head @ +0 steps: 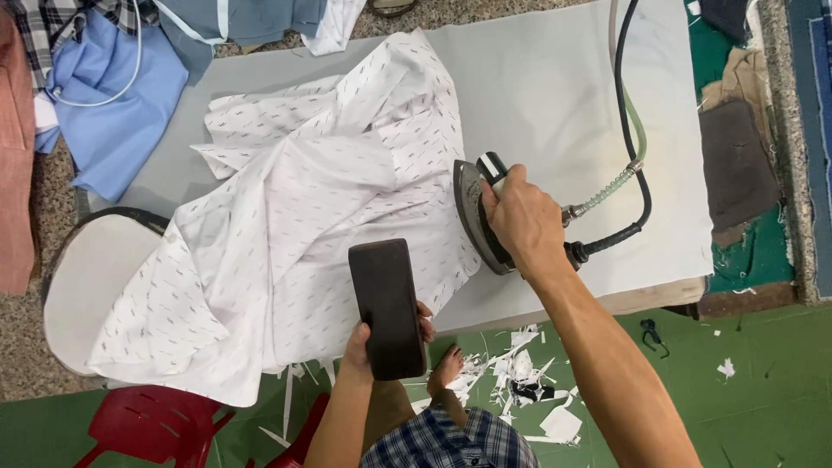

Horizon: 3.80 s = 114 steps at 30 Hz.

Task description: The person irons a white patterned shirt on a table using a steam iron and a black pressing block. They repeatedly smooth the fabric, reposition sections, and press seams and edges with the block to maintain shape.

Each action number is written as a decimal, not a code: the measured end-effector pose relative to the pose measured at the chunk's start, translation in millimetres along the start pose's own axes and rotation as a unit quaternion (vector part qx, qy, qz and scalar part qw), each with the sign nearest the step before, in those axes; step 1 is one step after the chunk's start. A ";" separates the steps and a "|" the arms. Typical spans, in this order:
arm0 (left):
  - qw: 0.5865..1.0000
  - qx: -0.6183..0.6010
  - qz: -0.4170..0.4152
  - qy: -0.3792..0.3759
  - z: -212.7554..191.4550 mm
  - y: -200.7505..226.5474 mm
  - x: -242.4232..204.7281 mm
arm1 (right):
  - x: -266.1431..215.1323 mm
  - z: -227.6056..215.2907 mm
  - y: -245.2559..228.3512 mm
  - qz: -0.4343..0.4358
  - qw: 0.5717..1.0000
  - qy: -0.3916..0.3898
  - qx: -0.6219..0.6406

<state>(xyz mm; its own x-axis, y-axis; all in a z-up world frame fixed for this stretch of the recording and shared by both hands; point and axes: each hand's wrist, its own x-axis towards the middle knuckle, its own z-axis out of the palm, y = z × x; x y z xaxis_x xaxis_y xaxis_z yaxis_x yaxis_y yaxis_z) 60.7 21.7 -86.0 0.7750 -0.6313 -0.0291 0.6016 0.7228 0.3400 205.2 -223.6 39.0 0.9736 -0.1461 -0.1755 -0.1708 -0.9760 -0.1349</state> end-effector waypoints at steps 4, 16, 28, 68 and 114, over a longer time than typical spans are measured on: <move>0.999 0.034 0.037 0.020 36.2 9.4 2.1 | 14.4 15.7 6.3 -0.003 1.000 0.018 -0.007; 0.993 0.032 0.025 0.107 41.0 -32.7 -8.7 | -26.6 23.3 20.4 -0.005 0.996 0.002 0.087; 0.994 0.034 0.003 0.107 38.9 -51.3 -13.1 | -41.1 14.8 18.8 0.027 0.996 -0.054 0.069; 0.995 0.022 0.050 0.081 75.4 -36.2 -56.1 | -33.9 27.0 30.8 0.013 0.991 -0.054 0.123; 0.248 0.880 0.052 0.402 87.8 -102.2 237.3 | 55.8 -68.1 234.8 -0.064 0.994 -0.011 0.091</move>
<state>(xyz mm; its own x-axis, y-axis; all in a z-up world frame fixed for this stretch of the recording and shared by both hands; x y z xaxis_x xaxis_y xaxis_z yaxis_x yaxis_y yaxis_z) 166.1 -226.7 -45.1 0.9824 0.1355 0.1285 0.1016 -0.9652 0.2412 229.7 -471.9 64.0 0.9859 -0.0173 -0.1664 -0.0725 -0.9407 -0.3315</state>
